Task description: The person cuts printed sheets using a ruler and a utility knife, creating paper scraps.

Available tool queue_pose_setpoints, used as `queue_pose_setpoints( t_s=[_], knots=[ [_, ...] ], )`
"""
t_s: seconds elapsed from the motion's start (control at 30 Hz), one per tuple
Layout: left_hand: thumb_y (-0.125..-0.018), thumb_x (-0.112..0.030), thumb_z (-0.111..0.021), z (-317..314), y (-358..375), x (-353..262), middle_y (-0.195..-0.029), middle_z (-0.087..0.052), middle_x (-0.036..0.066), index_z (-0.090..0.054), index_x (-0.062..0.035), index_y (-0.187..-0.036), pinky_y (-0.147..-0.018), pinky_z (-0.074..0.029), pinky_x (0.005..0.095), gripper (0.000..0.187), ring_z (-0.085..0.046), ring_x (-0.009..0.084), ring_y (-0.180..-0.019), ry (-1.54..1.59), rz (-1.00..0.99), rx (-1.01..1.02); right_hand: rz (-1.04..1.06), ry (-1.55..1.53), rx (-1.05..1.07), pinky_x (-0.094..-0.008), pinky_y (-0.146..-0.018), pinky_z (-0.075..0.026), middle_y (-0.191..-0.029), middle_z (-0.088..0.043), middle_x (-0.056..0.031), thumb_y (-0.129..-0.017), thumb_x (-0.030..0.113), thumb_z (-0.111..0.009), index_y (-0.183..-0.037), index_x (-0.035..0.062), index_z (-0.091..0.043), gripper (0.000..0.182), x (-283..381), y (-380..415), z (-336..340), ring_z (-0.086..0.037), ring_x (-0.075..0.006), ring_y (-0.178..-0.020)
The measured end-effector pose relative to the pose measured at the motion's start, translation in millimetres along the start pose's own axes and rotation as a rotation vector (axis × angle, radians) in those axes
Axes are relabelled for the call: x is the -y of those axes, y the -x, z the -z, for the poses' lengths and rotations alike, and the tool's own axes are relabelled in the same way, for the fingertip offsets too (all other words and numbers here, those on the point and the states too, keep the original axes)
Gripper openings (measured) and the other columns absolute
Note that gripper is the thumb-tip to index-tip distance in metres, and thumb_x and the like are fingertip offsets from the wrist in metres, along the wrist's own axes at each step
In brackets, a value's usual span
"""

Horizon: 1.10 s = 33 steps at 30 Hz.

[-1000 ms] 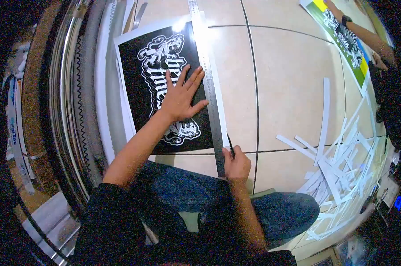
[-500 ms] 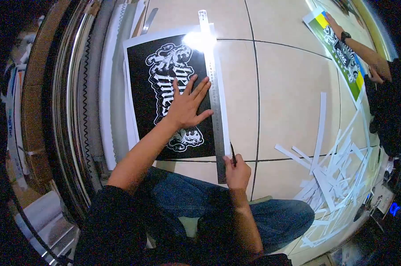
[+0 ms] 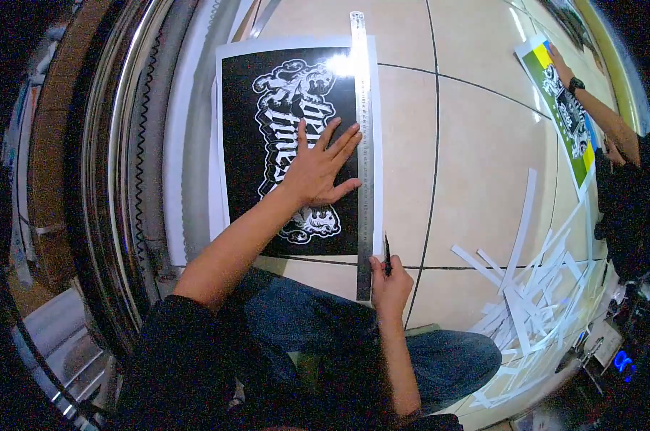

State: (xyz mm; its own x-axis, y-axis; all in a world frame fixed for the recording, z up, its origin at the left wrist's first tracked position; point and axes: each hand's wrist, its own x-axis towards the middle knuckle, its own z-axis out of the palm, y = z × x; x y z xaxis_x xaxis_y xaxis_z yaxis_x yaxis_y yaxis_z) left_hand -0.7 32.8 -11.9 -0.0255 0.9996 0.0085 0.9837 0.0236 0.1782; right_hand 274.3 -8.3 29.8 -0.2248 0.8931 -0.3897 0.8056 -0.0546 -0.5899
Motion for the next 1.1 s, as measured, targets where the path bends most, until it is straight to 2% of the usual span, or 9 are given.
queue_pose_setpoints(
  t_s=[0.27, 0.57, 0.63, 0.77, 0.9, 0.97, 1.0, 1.07, 1.1],
  knots=[
    [-0.093, -0.065, -0.044, 0, 0, 0, -0.165, -0.022, 0.003, -0.025, -0.0122, -0.157, -0.109, 0.000, 0.0792, 0.085, -0.015, 0.0330, -0.151, 0.003, 0.000, -0.013, -0.007, 0.017, -0.002, -0.0416, -0.058, -0.048, -0.068, -0.064, -0.0188, -0.089, 0.031, -0.075, -0.078, -0.0014, -0.052, 0.041, 2, 0, 1, -0.063, -0.0371, -0.062],
    [-0.092, -0.068, -0.043, -2, -1, -1, -0.165, -0.021, 0.003, -0.024, -0.0114, -0.157, -0.110, -0.002, 0.0780, 0.089, -0.015, 0.0305, -0.152, 0.002, 0.010, 0.012, -0.088, -0.012, 0.026, -0.0394, -0.055, -0.046, -0.065, -0.060, -0.0178, -0.091, 0.029, -0.073, -0.078, -0.0010, -0.051, 0.039, 2, 0, 3, -0.057, -0.0312, -0.055],
    [-0.092, -0.067, -0.043, -2, -2, 0, -0.164, -0.022, 0.001, -0.024, -0.0128, -0.157, -0.110, -0.001, 0.0782, 0.087, -0.017, 0.0301, -0.151, 0.016, 0.009, -0.005, -0.054, -0.051, 0.027, -0.0397, -0.055, -0.046, -0.065, -0.060, -0.0181, -0.091, 0.029, -0.072, -0.078, -0.0007, -0.051, 0.039, 4, 0, 3, -0.057, -0.0309, -0.055],
    [-0.092, -0.068, -0.042, -3, -2, 0, -0.165, -0.021, 0.000, -0.024, -0.0135, -0.158, -0.111, 0.001, 0.0775, 0.087, -0.016, 0.0293, -0.151, -0.009, 0.010, 0.004, -0.011, -0.022, 0.029, -0.0411, -0.056, -0.046, -0.067, -0.061, -0.0193, -0.091, 0.031, -0.072, -0.080, -0.0005, -0.053, 0.039, -7, -2, -2, -0.059, -0.0368, -0.059],
    [-0.092, -0.071, -0.040, -4, -3, 0, -0.165, -0.021, 0.001, -0.024, -0.0138, -0.158, -0.110, 0.000, 0.0781, 0.089, -0.015, 0.0316, -0.152, -0.045, -0.003, 0.001, -0.056, -0.092, 0.060, -0.0431, -0.058, -0.047, -0.070, -0.062, -0.0201, -0.091, 0.031, -0.072, -0.080, -0.0001, -0.054, 0.038, -4, -2, 0, -0.061, -0.0405, -0.064],
    [-0.090, -0.072, -0.042, -6, -4, 0, -0.165, -0.020, 0.002, -0.023, -0.0133, -0.158, -0.109, 0.000, 0.0782, 0.092, -0.015, 0.0325, -0.152, -0.048, -0.007, 0.009, -0.021, -0.067, 0.018, -0.0363, -0.056, -0.046, -0.063, -0.058, -0.0146, -0.089, 0.024, -0.075, -0.078, -0.0007, -0.054, 0.035, -4, -2, -2, -0.055, -0.0228, -0.055],
    [-0.089, -0.074, -0.044, -6, -4, 0, -0.165, -0.020, 0.003, -0.023, -0.0128, -0.158, -0.109, 0.000, 0.0784, 0.094, -0.014, 0.0334, -0.152, -0.049, -0.001, 0.013, -0.025, -0.074, 0.014, -0.0363, -0.056, -0.046, -0.063, -0.058, -0.0146, -0.089, 0.024, -0.075, -0.078, -0.0007, -0.054, 0.035, -4, -3, -1, -0.055, -0.0228, -0.055],
    [-0.086, -0.076, -0.046, -3, -3, -1, -0.165, -0.019, 0.004, -0.022, -0.0119, -0.158, -0.109, 0.000, 0.0790, 0.099, -0.014, 0.0341, -0.152, -0.032, -0.005, 0.026, -0.057, -0.009, 0.068, -0.0461, -0.060, -0.048, -0.073, -0.064, -0.0210, -0.091, 0.030, -0.072, -0.082, 0.0008, -0.055, 0.035, -2, -4, 1, -0.063, -0.0433, -0.070],
    [-0.083, -0.078, -0.048, -1, -4, -1, -0.165, -0.019, 0.005, -0.021, -0.0111, -0.158, -0.108, 0.000, 0.0796, 0.104, -0.013, 0.0348, -0.152, -0.011, -0.002, 0.037, -0.056, -0.019, 0.061, -0.0461, -0.060, -0.048, -0.073, -0.064, -0.0210, -0.091, 0.030, -0.072, -0.082, 0.0008, -0.055, 0.035, -3, -4, 0, -0.063, -0.0433, -0.070]
  ],
)
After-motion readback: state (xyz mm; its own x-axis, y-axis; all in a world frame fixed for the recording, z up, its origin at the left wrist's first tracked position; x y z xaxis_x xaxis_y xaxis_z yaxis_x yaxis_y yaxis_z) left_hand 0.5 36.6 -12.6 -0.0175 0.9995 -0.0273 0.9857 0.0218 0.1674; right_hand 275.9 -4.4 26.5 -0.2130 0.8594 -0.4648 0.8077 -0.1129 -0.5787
